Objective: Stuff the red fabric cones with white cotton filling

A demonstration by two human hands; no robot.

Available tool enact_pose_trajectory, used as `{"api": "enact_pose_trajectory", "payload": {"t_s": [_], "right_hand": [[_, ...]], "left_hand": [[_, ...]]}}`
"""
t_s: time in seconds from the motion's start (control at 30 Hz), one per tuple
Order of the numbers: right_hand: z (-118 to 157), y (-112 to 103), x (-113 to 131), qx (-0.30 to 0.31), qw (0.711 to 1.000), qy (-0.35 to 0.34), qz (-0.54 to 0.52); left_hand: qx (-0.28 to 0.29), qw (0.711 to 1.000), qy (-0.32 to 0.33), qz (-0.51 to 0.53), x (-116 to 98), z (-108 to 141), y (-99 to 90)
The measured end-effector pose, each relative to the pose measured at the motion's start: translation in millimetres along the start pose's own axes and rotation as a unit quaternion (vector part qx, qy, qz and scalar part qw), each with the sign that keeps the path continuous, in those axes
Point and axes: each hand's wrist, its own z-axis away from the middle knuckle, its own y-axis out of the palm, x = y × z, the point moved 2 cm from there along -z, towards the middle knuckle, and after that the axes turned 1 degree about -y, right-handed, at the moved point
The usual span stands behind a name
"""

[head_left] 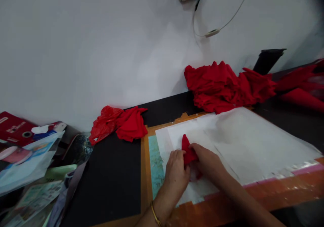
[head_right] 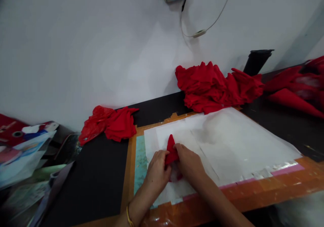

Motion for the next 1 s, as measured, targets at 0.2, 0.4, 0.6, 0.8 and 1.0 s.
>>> {"api": "enact_pose_trajectory", "payload": {"t_s": [0.2,0.4,0.6,0.8,1.0], "right_hand": [[-8,-5,9,-0.026,0.999,0.009,0.043],[-3,-1,12,-0.066,0.994,0.01,0.091],[1,-3,9,-0.071,0.997,0.019,0.016],[9,-5,16,-0.104,0.99,-0.024,-0.095],[17,-4,25,-0.131,0.986,-0.029,-0.097]], "left_hand": [[0.021,0.996,-0.016,-0.084,-7,1,-8.1],[0.014,0.99,-0.004,-0.142,-7,10,-10.5],[0.004,0.993,-0.007,-0.117,-9,12,-13.6],[-0.018,0.998,0.022,-0.057,-13,4,-22.4],[0.023,0.994,-0.023,-0.101,-6,-11,-19.2]]}}
